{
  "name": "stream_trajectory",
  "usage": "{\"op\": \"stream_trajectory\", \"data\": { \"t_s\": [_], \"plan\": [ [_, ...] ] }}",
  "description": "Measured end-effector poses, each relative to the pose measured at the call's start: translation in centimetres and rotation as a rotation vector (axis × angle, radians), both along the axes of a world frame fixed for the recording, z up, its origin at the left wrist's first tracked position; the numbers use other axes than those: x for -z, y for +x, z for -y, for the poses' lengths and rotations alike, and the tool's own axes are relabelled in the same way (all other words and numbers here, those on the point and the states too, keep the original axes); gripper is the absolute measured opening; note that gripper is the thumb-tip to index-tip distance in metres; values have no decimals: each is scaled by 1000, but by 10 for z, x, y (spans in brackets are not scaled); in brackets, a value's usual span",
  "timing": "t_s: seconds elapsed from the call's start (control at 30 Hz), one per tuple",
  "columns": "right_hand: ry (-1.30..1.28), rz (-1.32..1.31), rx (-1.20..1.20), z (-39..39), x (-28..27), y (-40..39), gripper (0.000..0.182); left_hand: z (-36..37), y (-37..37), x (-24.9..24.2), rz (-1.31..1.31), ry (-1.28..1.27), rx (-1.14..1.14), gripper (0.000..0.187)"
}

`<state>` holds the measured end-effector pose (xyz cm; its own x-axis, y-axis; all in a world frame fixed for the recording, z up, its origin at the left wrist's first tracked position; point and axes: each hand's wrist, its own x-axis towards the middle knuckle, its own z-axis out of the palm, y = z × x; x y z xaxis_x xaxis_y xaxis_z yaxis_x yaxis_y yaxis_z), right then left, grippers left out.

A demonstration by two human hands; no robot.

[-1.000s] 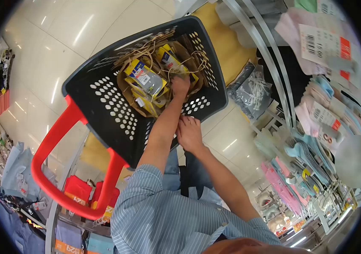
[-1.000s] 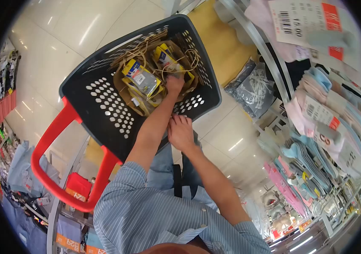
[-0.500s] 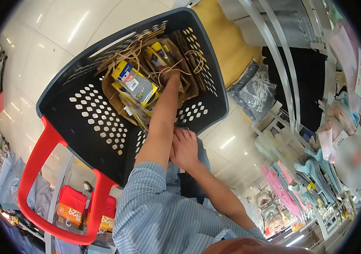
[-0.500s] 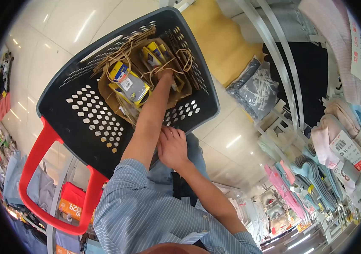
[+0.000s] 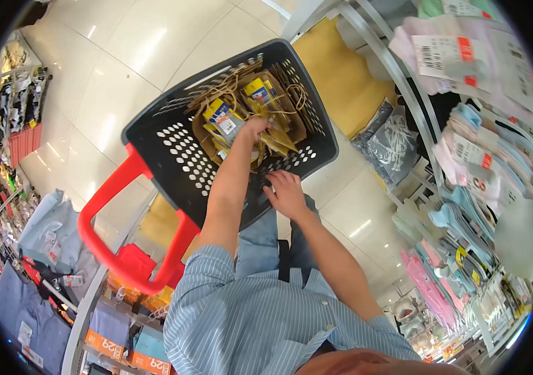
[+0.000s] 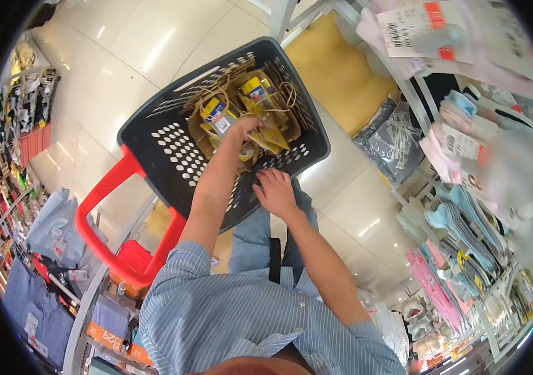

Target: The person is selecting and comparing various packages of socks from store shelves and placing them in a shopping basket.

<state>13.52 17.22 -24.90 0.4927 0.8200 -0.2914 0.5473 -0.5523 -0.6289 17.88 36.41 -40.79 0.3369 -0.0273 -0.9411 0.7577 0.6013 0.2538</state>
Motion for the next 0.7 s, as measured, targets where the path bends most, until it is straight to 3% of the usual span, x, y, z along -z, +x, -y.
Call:
{"op": "stream_trajectory", "data": {
  "t_s": [0.1, 0.13, 0.33, 0.4, 0.43, 0.47, 0.53, 0.57, 0.6, 0.63, 0.67, 0.7],
  "plan": [
    [113, -21, 54, 12, -32, 3, 26, -4, -38, 13, -18, -415, -164, 25],
    [116, -23, 79, 18, -52, 2, 25, -8, -45, 3, -5, -416, -156, 26],
    [68, -86, 438, 83, -156, -5, 20, 25, -92, -145, 67, -552, -223, 28],
    [75, -54, 554, 107, -190, -4, 20, 29, -108, -204, 156, -466, -76, 29],
    [79, -92, 592, 112, -204, -2, 21, 36, -116, -254, 176, -285, 5, 30],
    [74, -129, 659, 125, -222, -9, 22, 59, -132, -255, 273, -307, -12, 31],
    [114, -183, 787, 137, -264, -23, 27, 61, -148, -311, 339, -246, 57, 36],
    [75, -265, 773, 129, -285, -19, 28, 59, -153, -345, 361, -153, 86, 40],
    [34, -355, 756, 120, -303, -15, 29, 60, -155, -365, 566, -144, -15, 43],
    [50, -363, 725, 105, -308, -11, 33, 52, -151, -411, 472, -71, -4, 47],
    [62, -372, 677, 86, -312, -3, 36, 45, -155, -407, 548, -45, -38, 48],
    [141, -435, 686, 78, -334, -2, 42, 51, -148, -439, 644, -27, -15, 48]
  ]
}}
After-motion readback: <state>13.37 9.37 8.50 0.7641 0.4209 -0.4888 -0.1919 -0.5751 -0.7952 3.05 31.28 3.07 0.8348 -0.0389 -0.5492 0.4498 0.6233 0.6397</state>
